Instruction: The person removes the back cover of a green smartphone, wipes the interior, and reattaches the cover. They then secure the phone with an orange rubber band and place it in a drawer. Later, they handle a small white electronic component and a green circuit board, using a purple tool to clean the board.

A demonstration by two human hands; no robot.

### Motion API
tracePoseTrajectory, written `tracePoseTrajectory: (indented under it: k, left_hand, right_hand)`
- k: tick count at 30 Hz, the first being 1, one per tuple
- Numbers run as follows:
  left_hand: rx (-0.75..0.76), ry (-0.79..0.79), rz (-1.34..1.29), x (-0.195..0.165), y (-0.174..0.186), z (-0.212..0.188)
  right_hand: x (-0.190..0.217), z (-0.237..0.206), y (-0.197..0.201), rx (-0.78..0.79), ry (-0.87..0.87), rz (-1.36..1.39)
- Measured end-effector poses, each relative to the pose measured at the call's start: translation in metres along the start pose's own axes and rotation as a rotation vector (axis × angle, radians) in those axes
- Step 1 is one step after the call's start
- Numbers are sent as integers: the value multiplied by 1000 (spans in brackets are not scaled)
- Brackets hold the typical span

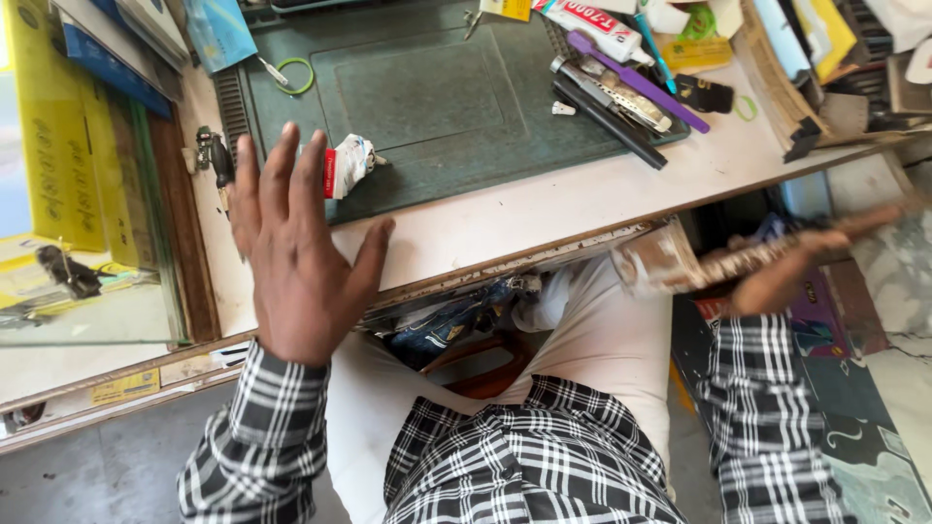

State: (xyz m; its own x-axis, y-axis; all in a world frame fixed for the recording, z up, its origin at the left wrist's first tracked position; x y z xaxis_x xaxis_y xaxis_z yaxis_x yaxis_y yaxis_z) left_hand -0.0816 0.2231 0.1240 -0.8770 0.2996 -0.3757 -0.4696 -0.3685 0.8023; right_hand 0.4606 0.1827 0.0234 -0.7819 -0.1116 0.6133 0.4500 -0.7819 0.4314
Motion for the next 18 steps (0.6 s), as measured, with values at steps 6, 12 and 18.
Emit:
tracePoseTrajectory:
  k: [6, 12, 18]
  left_hand:
    - [-35, -98, 14, 6, -20, 25]
    - [-27, -91, -251, 0, -6, 20]
    - [41, -99, -562, -14, 13, 13]
  right_hand:
    - [116, 22, -35, 37, 359, -234]
    - [235, 18, -153, 672, 437, 6]
    - [259, 24, -191, 619, 497, -123]
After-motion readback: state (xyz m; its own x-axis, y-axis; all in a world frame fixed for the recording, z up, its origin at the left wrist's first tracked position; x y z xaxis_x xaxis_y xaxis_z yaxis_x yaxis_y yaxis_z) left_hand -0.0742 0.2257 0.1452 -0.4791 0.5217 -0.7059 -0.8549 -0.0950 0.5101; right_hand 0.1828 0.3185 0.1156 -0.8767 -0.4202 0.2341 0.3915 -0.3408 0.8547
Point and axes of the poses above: each hand's wrist, its own z-axis towards the middle knuckle, its own y-axis out of the back of the hand, x = y × z, the point moved 10 cm from there along z, towards the middle knuckle, and after that the axes turned 3 degrees about x, right-handed, at the moved point
